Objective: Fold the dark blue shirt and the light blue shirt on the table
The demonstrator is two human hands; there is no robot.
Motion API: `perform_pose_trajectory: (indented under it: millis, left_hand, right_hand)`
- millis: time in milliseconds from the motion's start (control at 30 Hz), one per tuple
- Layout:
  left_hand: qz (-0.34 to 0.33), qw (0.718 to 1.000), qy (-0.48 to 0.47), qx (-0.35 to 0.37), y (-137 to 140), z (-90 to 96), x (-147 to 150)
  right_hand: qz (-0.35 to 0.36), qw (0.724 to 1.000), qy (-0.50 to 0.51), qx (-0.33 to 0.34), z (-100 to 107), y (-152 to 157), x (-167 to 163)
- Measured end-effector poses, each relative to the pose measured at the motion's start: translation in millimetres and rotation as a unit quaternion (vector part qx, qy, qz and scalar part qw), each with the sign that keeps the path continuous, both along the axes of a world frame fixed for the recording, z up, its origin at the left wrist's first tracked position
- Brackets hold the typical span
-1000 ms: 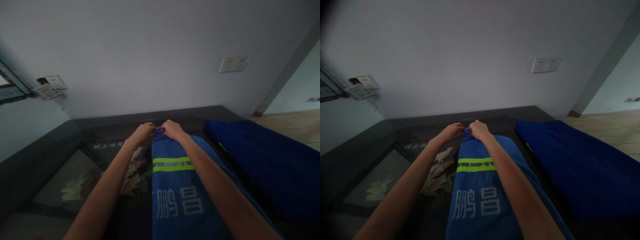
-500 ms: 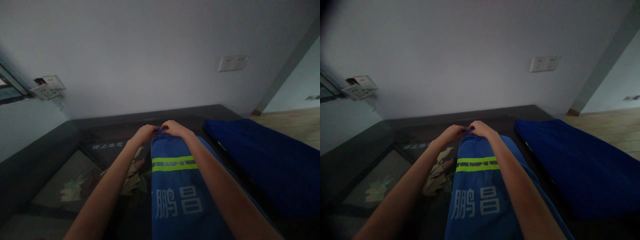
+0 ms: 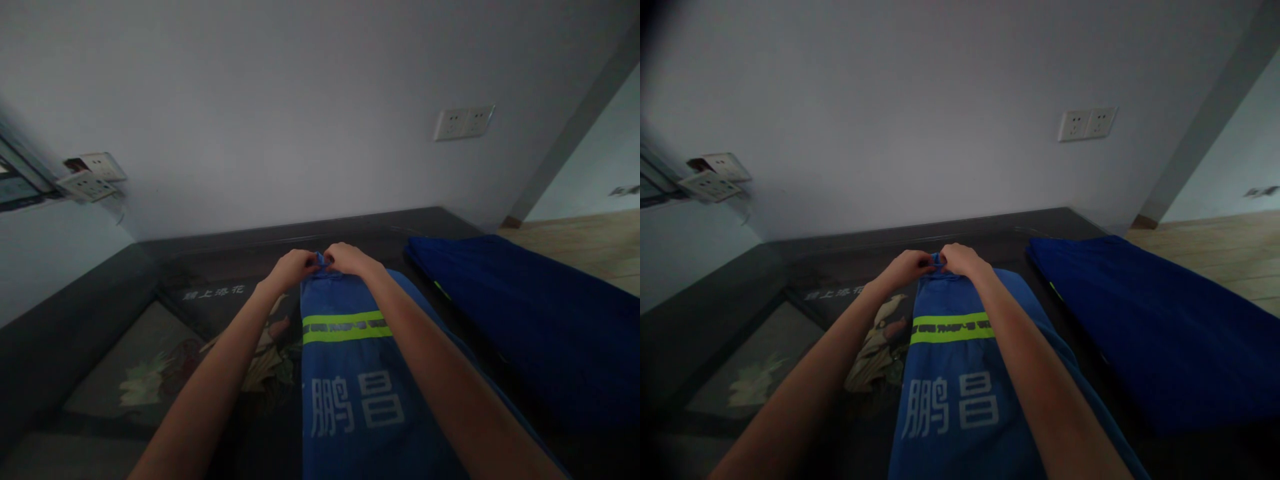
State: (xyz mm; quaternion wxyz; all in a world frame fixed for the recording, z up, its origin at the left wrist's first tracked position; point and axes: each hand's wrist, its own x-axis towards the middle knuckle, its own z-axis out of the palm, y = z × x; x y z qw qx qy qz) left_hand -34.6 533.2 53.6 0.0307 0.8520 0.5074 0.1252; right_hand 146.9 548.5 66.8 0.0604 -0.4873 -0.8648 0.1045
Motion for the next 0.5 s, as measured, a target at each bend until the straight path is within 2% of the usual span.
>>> perform_pose_trajectory:
  millis: [100, 200, 300, 500]
  left_hand:
    - [0.009, 0.995, -0.097, 0.012, 6.6, -1.5, -3.4]
    - [0.116, 0.982, -0.138, 0.063, 8.4, -9.2, -1.5]
    - [0.184, 0.975, -0.11, 0.055, 4.6, -18.7, 2.9]
    - [0.212, 0.977, -0.016, 0.001, 0.9, -21.4, 0.6]
  right_hand:
    - [0.009, 1.0, -0.001, -0.013, 0.5, -2.3, -2.4]
    - [0.05, 0.998, -0.004, -0.03, 0.1, -3.6, -4.9]
    - [0.086, 0.995, -0.016, -0.047, 0.6, -5.5, -7.0]
    - [0.115, 0.991, -0.039, -0.058, 4.6, -12.0, -11.5]
